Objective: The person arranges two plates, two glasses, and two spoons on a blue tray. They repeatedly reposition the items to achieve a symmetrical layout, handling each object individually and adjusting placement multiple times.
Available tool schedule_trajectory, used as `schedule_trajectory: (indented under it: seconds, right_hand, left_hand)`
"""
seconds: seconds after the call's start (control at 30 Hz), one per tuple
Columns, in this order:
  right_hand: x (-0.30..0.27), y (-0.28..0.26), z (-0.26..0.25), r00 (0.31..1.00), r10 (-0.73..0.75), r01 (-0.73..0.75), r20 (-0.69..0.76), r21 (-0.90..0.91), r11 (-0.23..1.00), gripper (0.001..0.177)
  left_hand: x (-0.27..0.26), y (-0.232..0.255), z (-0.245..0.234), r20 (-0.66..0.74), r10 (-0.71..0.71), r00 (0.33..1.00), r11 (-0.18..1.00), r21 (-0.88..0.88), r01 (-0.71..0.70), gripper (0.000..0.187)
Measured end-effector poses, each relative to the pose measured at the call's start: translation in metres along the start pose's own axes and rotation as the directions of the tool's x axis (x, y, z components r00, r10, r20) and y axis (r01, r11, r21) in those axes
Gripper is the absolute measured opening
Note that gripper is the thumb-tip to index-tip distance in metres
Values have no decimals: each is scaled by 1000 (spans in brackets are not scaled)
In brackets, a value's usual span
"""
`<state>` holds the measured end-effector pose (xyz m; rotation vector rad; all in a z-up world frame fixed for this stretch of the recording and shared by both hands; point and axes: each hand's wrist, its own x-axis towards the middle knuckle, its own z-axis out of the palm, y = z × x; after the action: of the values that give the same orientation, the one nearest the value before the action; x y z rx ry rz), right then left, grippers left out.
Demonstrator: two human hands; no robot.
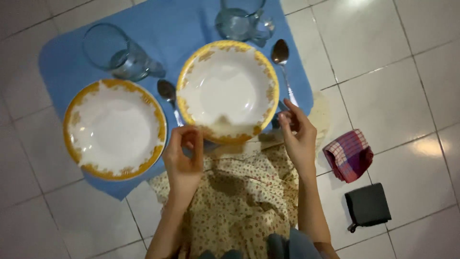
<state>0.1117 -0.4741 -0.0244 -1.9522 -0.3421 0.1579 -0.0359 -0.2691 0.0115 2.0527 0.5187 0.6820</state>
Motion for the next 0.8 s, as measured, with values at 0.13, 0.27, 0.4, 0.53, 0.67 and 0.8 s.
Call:
schedule_trajectory:
  seconds: [0.13, 0.27, 0.4, 0.53, 0.67, 0.8]
  right_hand:
    - [-9, -4, 17, 995, 86, -93, 53, 149, 984, 41]
    - [-14, 3, 24, 991, 81, -101, 104, 205, 974, 50]
    - [-15, 20, 28, 990, 80, -103, 117, 206, 973, 60]
    - [-15, 22, 29, 987, 115, -143, 117, 278, 950, 63]
    - [-17, 15, 32, 988, 107, -136, 109, 309, 941, 60]
    - [-22, 6, 30, 992, 80, -104, 93, 286, 953, 58]
  left_hand:
    - [-42, -61, 13, 6, -407, 913, 901, -161, 403, 30]
    - [-51, -64, 23, 138, -431, 892, 828, -334, 451, 57]
    - [-43, -49, 22, 232, -411, 882, 794, -384, 471, 72]
    - [-42, -48, 25, 188, -354, 916, 799, -449, 400, 72]
    - [-44, -58, 34, 132, -329, 935, 792, -501, 349, 72]
    - [-44, -43, 23, 167, -406, 898, 804, -402, 438, 80]
